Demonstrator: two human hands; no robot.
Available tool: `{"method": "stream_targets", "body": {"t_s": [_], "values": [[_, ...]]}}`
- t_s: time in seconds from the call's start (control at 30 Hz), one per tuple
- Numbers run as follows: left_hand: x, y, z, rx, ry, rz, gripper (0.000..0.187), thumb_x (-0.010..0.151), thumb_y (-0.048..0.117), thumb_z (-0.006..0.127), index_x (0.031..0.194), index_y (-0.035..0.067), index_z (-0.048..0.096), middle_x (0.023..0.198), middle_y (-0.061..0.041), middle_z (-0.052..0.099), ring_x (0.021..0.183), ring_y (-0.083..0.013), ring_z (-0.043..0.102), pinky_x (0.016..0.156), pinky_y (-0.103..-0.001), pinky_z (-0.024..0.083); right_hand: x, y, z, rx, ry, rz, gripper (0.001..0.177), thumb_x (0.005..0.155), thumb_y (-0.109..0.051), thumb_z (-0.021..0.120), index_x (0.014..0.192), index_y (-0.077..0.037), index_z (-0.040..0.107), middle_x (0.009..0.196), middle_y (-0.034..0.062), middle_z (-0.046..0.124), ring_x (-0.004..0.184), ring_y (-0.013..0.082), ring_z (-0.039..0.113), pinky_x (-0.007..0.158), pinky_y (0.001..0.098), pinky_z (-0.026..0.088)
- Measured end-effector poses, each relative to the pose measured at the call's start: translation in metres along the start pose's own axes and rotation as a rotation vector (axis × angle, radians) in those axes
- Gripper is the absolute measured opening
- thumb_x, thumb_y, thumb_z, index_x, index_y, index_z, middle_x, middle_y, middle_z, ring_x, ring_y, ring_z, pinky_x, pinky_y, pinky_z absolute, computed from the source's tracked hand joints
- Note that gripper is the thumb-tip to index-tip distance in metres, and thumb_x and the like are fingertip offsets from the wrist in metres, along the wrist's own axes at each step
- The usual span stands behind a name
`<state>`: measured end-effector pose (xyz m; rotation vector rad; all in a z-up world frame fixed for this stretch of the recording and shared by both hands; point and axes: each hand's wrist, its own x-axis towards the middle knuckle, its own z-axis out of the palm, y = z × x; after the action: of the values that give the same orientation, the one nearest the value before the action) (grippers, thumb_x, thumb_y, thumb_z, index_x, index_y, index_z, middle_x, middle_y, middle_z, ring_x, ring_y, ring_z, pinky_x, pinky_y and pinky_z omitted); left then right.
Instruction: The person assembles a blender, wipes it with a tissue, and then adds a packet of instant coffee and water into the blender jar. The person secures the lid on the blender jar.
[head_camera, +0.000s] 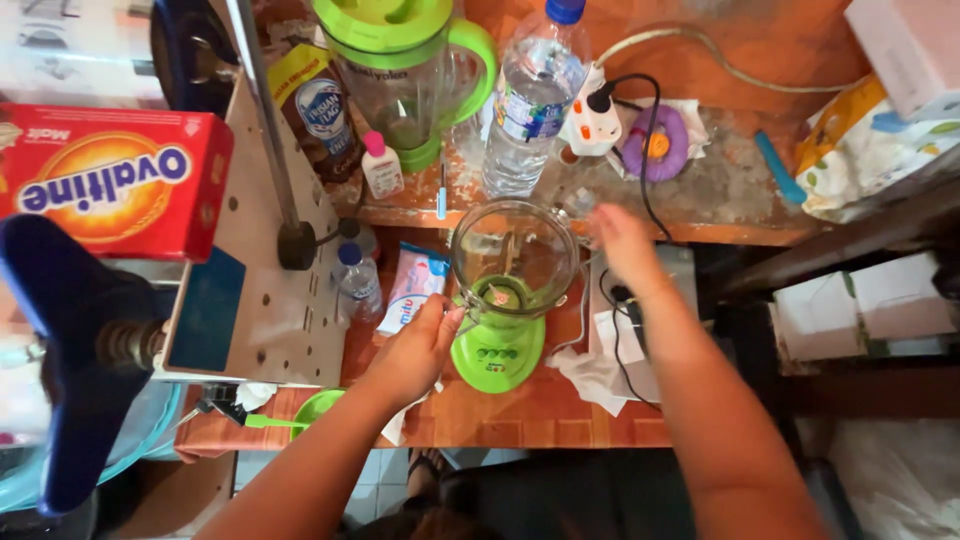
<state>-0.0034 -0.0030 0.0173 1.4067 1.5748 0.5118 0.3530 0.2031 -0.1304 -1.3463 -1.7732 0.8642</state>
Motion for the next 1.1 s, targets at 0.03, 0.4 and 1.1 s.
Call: {"method": "stream_targets", "body": {"t_s": [0.03, 0.4, 1.1], "values": [[0.001, -0.002, 0.001, 0.036, 0.020, 0.044, 0.042, 0.103, 0.050, 0.040, 0.122, 0.014, 0.053, 0.110, -0.020, 0.071, 0.100, -0.0390, 0.068, 0.086, -0.047, 0.050, 0.007, -0.019, -0.016, -0.023, 0.034, -0.021, 0.019, 0.113, -0.020, 0.060, 0.110, -0.001, 0.064, 0.081, 0.0054, 0.059, 0.071, 0.0127, 0.056, 0.066, 0.0305, 0.049], [0.005, -0.014, 0.001, -0.008, -0.029, 0.038, 0.046, 0.101, 0.050, 0.040, 0.123, 0.011, 0.050, 0.120, -0.021, 0.067, 0.108, -0.0403, 0.067, 0.090, -0.048, 0.052, 0.153, -0.109, -0.110, -0.552, 0.411, -0.418, 0.020, 0.098, -0.014, 0.075, 0.112, -0.001, 0.071, 0.096, 0.0191, 0.073, 0.085, 0.0312, 0.070, 0.077, 0.0422, 0.055], [0.004, -0.002, 0.011, 0.035, -0.038, 0.071, 0.053, 0.101, 0.051, 0.040, 0.138, 0.014, 0.047, 0.134, -0.019, 0.062, 0.125, -0.0380, 0.058, 0.101, -0.047, 0.045, 0.207, -0.065, -0.063, -1.051, -0.101, -0.012, 0.028, 0.083, -0.021, 0.072, 0.107, -0.008, 0.079, 0.106, 0.0214, 0.073, 0.099, 0.0398, 0.070, 0.090, 0.0468, 0.056]]}}
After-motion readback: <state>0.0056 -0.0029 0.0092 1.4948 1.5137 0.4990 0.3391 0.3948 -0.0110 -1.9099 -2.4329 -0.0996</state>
